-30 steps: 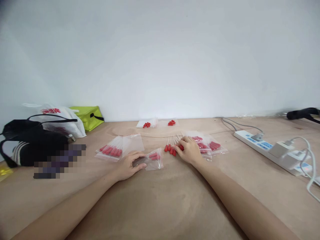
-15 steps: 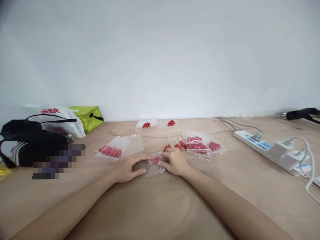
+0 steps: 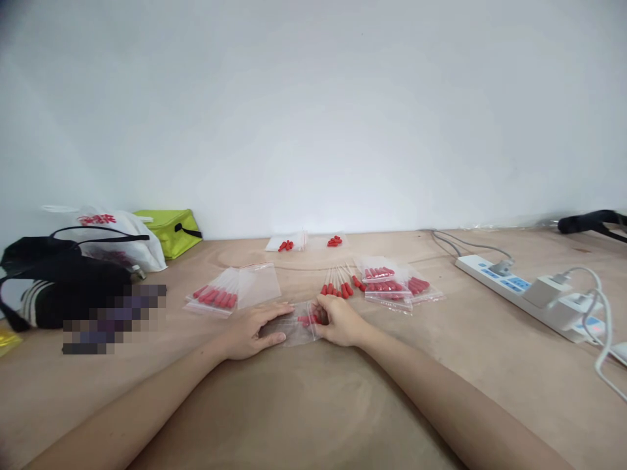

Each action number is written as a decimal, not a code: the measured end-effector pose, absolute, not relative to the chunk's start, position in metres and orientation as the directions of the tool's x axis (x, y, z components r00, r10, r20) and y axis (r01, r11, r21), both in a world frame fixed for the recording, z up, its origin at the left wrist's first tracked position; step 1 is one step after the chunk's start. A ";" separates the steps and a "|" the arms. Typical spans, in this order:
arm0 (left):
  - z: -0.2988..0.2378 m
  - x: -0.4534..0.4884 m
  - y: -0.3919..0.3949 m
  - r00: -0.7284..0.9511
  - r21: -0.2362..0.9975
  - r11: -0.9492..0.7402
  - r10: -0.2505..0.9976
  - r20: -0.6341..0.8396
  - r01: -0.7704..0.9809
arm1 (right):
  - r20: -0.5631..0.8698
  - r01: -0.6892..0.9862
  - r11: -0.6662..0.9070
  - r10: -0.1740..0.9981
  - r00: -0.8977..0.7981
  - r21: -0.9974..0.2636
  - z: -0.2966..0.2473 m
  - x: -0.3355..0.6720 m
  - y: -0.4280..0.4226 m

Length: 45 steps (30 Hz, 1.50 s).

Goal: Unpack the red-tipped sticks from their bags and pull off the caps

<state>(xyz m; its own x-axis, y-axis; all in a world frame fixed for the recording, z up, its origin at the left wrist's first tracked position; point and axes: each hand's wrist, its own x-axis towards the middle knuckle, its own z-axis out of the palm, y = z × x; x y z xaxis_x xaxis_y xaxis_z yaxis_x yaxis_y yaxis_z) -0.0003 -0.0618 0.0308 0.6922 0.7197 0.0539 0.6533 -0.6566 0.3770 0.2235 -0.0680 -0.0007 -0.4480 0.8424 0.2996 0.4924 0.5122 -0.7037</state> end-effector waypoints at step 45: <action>0.023 0.004 -0.037 0.358 0.484 -0.341 0.932 0.060 0.806 | 0.707 0.917 0.396 0.660 -0.254 -0.040 -0.013 0.268 -0.046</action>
<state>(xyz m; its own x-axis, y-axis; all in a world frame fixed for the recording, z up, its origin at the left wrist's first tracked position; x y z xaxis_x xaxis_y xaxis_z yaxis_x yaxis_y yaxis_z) 0.0042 -0.0369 0.0232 0.3580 0.9318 0.0596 0.8059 -0.3406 0.4842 0.2682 -0.0456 -0.0129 -0.2542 0.6601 0.7069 0.9171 0.3965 -0.0404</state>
